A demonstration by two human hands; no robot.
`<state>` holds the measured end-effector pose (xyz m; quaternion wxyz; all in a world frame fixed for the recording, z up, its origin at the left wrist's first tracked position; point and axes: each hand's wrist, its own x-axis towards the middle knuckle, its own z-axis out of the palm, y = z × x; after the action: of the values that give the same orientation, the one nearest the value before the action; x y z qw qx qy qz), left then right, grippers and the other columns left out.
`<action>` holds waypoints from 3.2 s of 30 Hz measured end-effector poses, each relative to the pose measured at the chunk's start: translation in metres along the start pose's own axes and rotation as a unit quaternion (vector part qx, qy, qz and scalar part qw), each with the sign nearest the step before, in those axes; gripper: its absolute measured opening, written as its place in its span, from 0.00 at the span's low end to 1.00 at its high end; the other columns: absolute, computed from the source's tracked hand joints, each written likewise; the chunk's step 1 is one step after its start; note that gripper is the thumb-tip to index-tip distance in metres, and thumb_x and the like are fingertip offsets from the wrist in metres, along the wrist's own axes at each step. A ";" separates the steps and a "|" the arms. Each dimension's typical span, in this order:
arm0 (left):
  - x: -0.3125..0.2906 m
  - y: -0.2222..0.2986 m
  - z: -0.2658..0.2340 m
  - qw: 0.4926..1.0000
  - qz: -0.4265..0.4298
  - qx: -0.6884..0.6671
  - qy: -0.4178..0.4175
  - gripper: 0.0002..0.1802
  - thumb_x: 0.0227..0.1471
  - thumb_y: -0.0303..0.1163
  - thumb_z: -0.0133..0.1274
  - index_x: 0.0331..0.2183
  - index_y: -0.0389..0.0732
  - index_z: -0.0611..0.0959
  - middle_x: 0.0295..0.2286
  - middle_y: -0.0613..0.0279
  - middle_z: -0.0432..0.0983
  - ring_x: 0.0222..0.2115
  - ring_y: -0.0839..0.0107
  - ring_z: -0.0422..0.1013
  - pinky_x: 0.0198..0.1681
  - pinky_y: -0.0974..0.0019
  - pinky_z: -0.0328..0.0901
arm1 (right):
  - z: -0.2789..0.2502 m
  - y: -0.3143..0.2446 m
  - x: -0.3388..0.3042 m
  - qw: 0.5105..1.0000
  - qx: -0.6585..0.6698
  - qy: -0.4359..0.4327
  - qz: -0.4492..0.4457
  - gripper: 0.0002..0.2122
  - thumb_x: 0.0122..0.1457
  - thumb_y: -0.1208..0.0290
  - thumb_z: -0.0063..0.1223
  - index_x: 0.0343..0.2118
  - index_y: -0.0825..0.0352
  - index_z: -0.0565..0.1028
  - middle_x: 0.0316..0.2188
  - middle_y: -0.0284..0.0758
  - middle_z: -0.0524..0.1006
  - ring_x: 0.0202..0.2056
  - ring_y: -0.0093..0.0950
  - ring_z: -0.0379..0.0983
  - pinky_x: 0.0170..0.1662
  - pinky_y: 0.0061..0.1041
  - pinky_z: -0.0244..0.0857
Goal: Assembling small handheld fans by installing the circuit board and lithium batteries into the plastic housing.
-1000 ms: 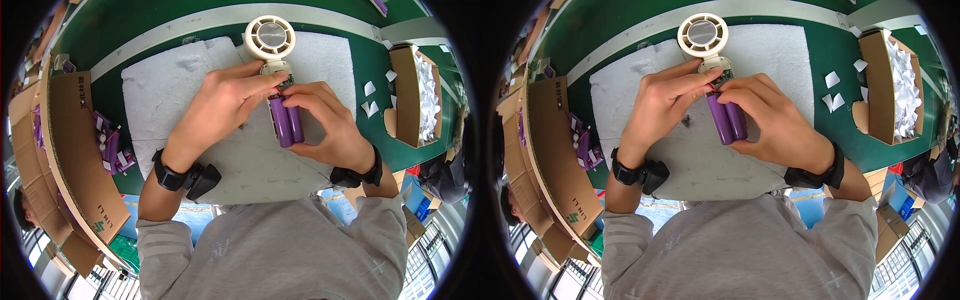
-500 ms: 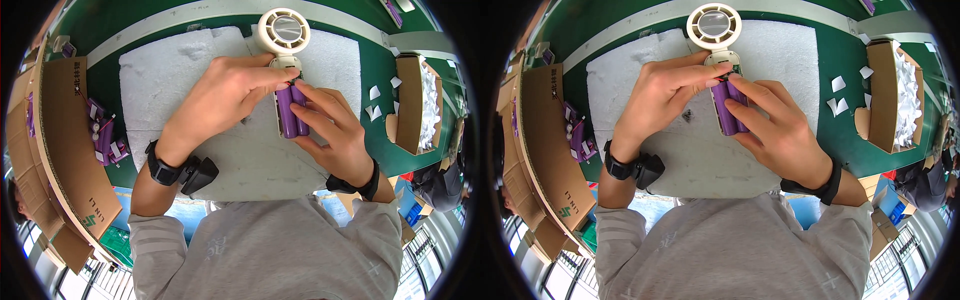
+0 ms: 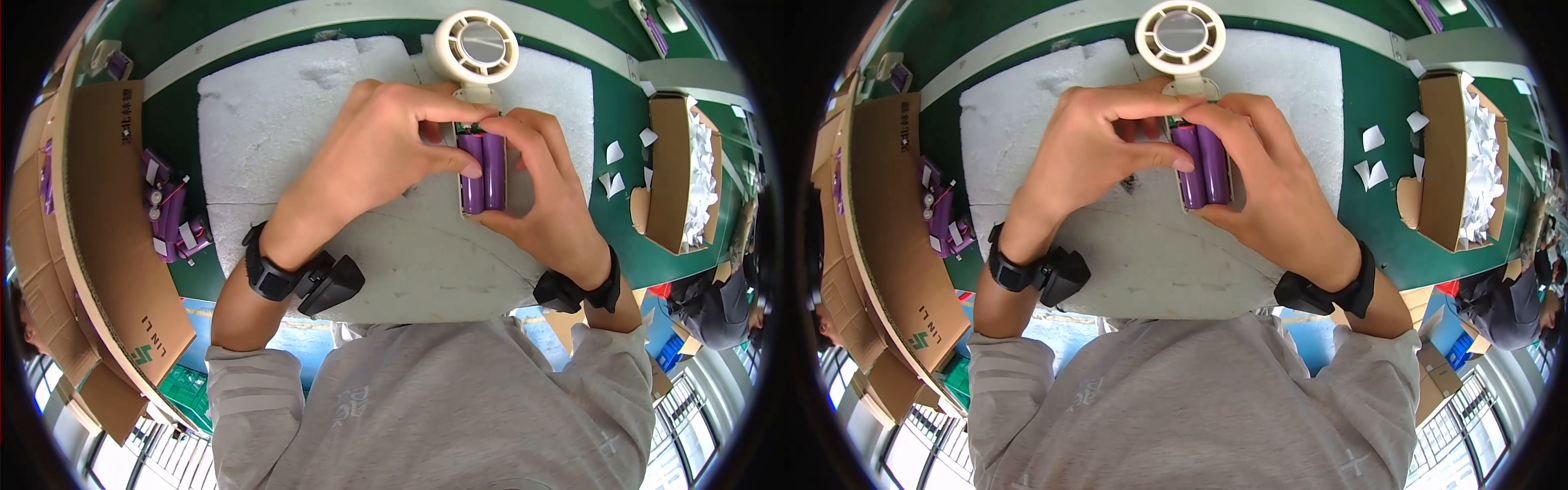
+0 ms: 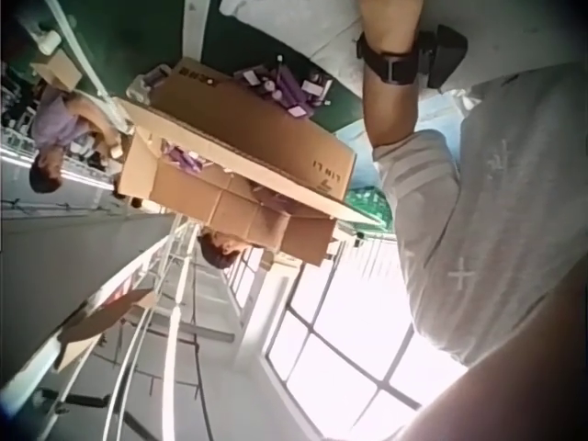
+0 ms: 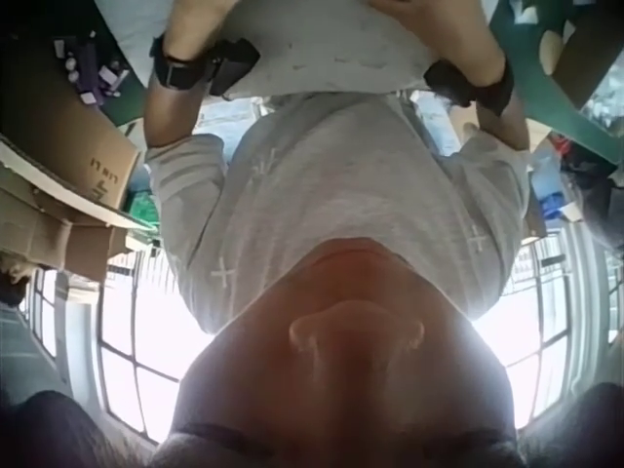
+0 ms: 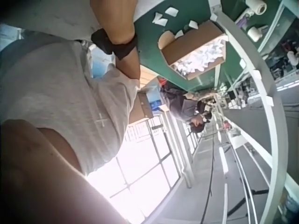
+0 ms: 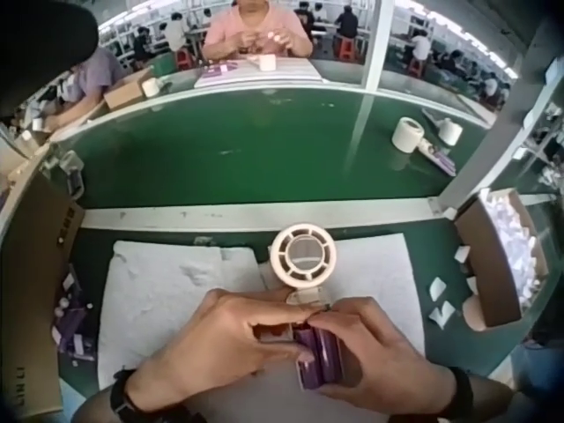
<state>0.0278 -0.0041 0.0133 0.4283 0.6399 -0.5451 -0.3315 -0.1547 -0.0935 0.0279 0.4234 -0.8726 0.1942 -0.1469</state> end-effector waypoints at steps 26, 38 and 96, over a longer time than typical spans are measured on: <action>-0.021 -0.020 -0.089 0.945 -0.003 0.261 0.199 0.22 0.39 0.23 0.61 0.41 0.41 0.81 0.43 0.51 0.75 0.44 0.52 0.71 0.47 0.61 0.67 | -0.028 0.023 0.046 0.984 -0.149 0.061 -0.075 0.19 0.47 0.79 0.60 0.45 0.66 0.73 0.48 0.41 0.70 0.45 0.38 0.70 0.45 0.30 0.67; -0.167 -0.029 -0.138 0.821 -0.238 0.455 0.251 0.18 0.38 0.24 0.62 0.37 0.40 0.83 0.41 0.53 0.77 0.43 0.55 0.72 0.47 0.59 0.66 | -0.020 0.055 0.035 0.989 0.007 0.092 -0.119 0.08 0.49 0.80 0.58 0.33 0.69 0.74 0.39 0.38 0.74 0.42 0.37 0.71 0.45 0.29 0.66; 0.035 0.000 0.055 0.985 0.094 -0.133 0.054 0.32 0.53 0.45 0.52 0.52 0.35 0.65 0.36 0.59 0.71 0.33 0.72 0.68 0.37 0.69 0.65 | -0.005 0.046 0.014 0.944 0.283 0.170 -0.018 0.07 0.59 0.77 0.54 0.36 0.68 0.67 0.26 0.31 0.74 0.25 0.18 0.70 0.26 0.19 0.63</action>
<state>-0.0146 -0.0486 -0.0078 0.5677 0.5403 -0.5301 -0.3237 -0.1547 -0.1292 -0.0050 0.6114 -0.6820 0.1980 -0.3491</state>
